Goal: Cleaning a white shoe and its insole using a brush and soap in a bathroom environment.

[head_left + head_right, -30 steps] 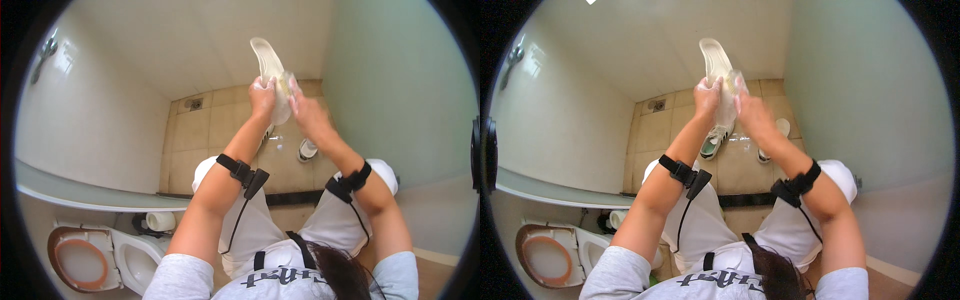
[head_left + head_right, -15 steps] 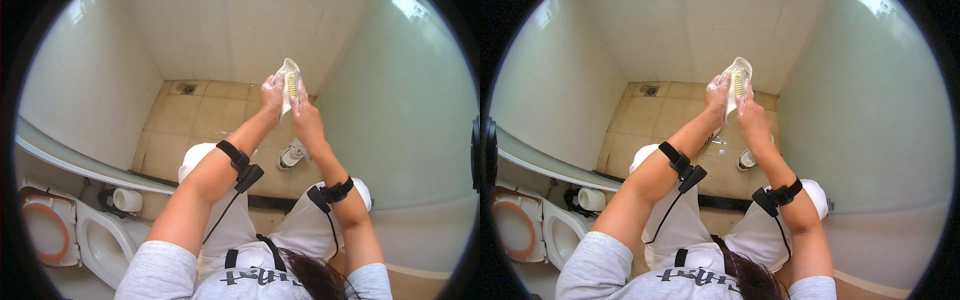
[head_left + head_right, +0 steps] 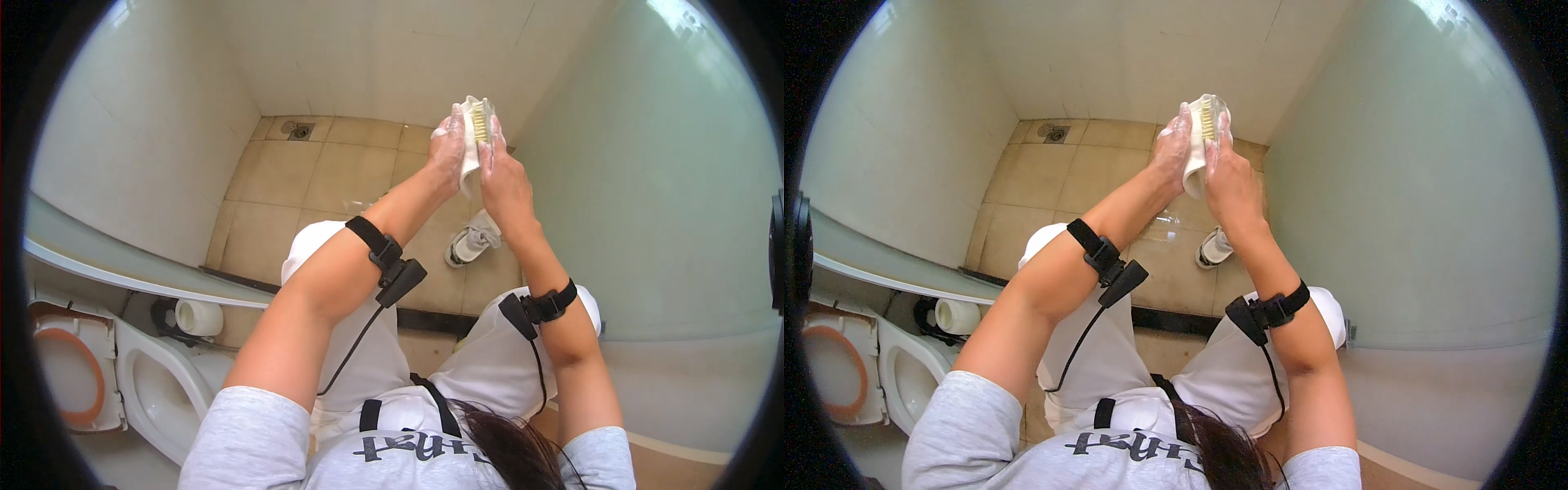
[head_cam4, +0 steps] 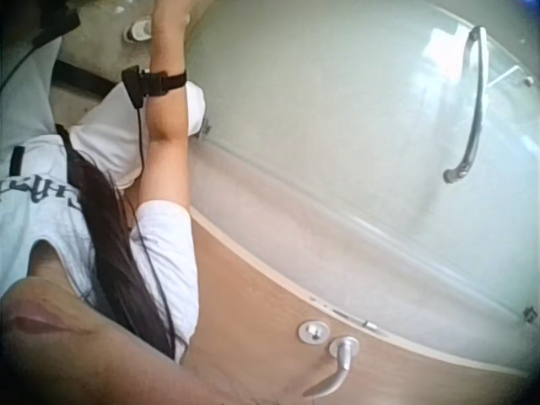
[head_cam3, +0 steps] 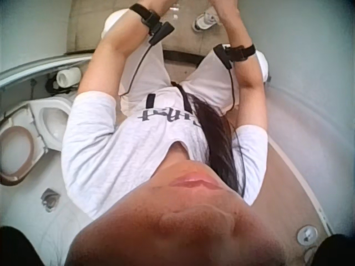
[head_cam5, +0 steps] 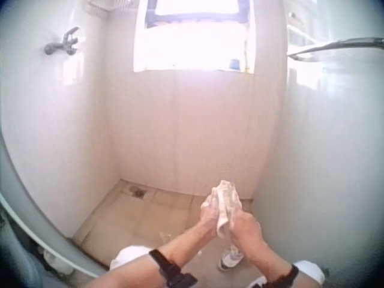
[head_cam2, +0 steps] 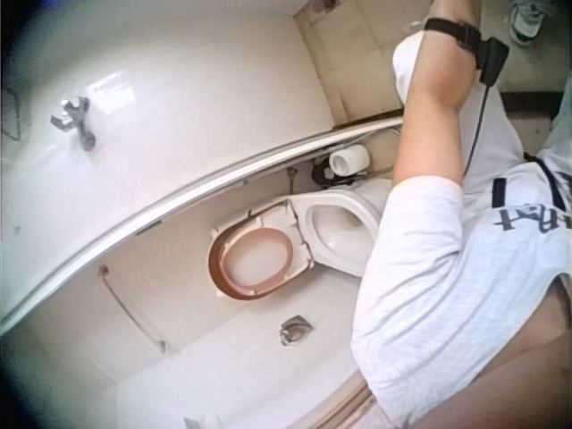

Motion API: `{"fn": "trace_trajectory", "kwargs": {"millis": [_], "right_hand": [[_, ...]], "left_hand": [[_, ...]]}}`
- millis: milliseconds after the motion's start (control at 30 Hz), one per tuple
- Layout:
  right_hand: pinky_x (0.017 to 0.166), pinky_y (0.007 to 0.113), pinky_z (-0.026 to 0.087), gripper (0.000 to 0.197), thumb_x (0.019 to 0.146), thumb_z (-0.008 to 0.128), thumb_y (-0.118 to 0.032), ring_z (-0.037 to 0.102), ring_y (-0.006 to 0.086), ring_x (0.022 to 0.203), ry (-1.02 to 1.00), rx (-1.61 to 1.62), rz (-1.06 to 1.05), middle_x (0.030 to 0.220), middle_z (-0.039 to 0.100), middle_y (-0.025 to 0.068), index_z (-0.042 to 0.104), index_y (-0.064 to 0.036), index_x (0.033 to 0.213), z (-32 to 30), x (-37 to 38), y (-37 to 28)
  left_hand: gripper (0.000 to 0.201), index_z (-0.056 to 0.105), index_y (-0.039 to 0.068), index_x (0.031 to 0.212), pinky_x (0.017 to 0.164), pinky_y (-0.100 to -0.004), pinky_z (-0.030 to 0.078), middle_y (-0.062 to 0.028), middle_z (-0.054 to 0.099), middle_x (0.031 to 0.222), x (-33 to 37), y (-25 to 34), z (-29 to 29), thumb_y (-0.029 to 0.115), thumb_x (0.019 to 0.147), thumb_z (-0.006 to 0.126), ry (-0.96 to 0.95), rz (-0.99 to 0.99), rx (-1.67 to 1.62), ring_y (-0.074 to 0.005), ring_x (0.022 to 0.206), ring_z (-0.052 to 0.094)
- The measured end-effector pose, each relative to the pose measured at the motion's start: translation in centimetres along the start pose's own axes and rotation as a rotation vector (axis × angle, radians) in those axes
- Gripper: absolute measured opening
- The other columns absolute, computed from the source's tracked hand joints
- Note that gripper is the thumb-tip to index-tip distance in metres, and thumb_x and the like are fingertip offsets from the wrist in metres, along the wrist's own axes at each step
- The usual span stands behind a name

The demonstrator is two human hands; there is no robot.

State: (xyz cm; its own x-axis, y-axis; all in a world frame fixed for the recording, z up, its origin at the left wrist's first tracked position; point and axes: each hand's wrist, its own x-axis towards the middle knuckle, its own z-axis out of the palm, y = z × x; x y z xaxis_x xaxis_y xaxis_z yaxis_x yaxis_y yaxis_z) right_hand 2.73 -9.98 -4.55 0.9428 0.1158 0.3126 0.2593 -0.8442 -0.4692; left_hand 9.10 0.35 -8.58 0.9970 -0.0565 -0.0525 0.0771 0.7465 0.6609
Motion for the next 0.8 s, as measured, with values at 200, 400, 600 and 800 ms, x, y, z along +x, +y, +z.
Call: {"fn": "trace_trajectory", "kwargs": {"millis": [200, 400, 600, 800], "right_hand": [[0.068, 0.054, 0.046, 0.051, 0.100, 0.034, -0.031, 0.060, 0.0464, 0.072, -0.252, -0.010, -0.022, 0.077, 0.062, 0.0284, 0.023, -0.0146, 0.147, -0.4, -3.7, -4.2], [0.065, 0.054, 0.046, 0.051, 0.100, 0.035, -0.030, 0.060, 0.0455, 0.069, -0.311, -0.068, -0.075, 0.073, 0.061, 0.0266, 0.022, -0.0168, 0.148, -0.4, -5.5, -4.6], [0.065, 0.053, 0.047, 0.050, 0.100, 0.037, -0.029, 0.060, 0.0449, 0.068, -0.109, -0.059, -0.022, 0.074, 0.062, 0.0257, 0.026, -0.0177, 0.147, 0.5, -1.9, -1.5], [0.067, 0.053, 0.047, 0.050, 0.099, 0.038, -0.030, 0.060, 0.0453, 0.070, -0.198, 0.041, -0.030, 0.075, 0.062, 0.0265, 0.026, -0.0192, 0.147, 0.0, -2.6, -1.8]], "left_hand": [[0.046, 0.054, 0.005, 0.106, 0.071, -0.0357, 0.053, -0.0092, 0.062, 0.093, 2.3, 3.2, -3.4, 0.048, 0.098, 0.039, 0.291, 0.054, 0.037, -0.0213, 0.079, 0.061], [0.053, 0.056, 0.002, 0.098, 0.066, -0.0344, 0.049, -0.0077, 0.061, 0.087, 3.3, 3.4, -4.4, 0.053, 0.096, 0.043, 0.574, 0.182, 0.272, -0.0176, 0.075, 0.058], [0.058, 0.058, 0.003, 0.108, 0.075, -0.0370, 0.054, -0.0085, 0.064, 0.099, 0.0, 1.9, 0.0, 0.057, 0.093, 0.045, 0.274, -0.054, 0.006, -0.0208, 0.086, 0.063], [0.067, 0.059, 0.002, 0.106, 0.074, -0.0344, 0.055, -0.0097, 0.065, 0.095, 1.3, 1.9, -1.2, 0.065, 0.089, 0.043, 0.317, 0.016, 0.152, -0.0200, 0.085, 0.064]]}}
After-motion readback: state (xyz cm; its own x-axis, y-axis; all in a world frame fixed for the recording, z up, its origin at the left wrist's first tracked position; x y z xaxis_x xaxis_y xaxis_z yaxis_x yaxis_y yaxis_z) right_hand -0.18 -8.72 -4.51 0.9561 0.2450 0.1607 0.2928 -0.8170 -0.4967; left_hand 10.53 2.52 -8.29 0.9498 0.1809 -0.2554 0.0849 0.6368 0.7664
